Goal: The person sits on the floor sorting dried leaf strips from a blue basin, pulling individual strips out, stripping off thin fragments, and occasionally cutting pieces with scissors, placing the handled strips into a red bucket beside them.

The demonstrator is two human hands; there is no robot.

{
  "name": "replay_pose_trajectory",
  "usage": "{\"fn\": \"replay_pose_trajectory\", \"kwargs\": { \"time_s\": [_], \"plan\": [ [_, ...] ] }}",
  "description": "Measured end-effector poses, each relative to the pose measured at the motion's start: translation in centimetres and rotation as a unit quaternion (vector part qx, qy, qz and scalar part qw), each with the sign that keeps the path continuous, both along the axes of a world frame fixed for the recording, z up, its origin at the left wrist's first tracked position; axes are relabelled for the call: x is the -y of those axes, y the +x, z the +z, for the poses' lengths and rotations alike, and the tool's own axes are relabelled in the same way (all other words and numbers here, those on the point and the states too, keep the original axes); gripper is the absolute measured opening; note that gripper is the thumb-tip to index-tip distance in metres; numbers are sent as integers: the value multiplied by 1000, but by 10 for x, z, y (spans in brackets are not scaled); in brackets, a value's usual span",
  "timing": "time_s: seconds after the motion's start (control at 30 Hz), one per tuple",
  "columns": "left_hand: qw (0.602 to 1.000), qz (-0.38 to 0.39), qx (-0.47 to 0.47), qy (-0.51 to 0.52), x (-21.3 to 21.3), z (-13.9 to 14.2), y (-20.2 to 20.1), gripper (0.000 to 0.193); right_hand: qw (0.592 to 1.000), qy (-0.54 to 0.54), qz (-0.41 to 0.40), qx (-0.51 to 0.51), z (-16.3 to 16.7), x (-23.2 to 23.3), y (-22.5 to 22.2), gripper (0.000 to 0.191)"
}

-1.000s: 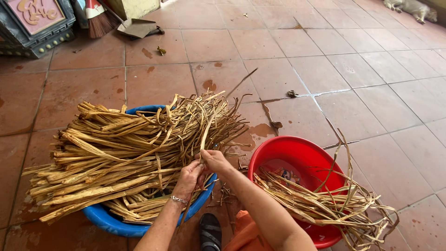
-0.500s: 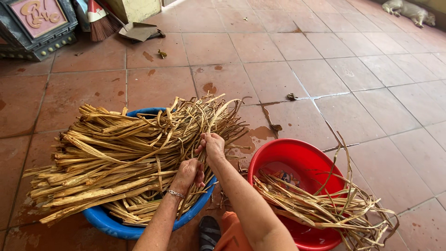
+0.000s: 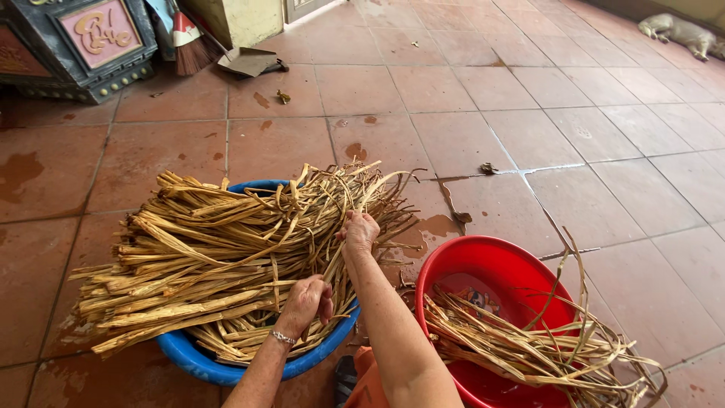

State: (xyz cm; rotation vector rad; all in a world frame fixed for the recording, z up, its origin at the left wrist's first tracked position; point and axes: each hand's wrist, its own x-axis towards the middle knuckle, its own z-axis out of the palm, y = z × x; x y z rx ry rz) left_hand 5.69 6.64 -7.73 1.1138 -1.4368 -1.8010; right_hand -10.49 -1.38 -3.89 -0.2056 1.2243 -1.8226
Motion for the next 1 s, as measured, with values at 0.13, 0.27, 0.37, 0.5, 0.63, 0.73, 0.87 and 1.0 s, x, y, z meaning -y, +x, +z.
{"fn": "replay_pose_trajectory", "kwargs": {
  "time_s": [0.13,0.27,0.37,0.5,0.63,0.73,0.87,1.0],
  "plan": [
    [1000,9,25,-9,-6,2,18,31,1000,2,-12,-23,0,9,10,24],
    [998,13,53,-34,-9,0,28,33,997,50,-43,-42,-4,16,10,20],
    [994,8,89,-59,-12,-2,33,33,998,43,-49,-15,-9,20,5,21],
    [992,-1,96,-82,-14,0,37,34,992,90,-84,-15,-15,27,-4,12],
    [989,-17,56,-132,-10,-1,42,31,990,102,-94,-17,-25,35,-17,11],
    [995,-41,44,-78,-6,-10,47,28,989,123,-76,-32,-38,38,-26,23],
    [997,-4,29,-77,1,-37,50,31,990,111,-64,-56,-54,38,-31,27],
    [996,54,37,-57,14,-73,55,44,998,14,-44,-32,-59,42,-39,30]
  ]
}}
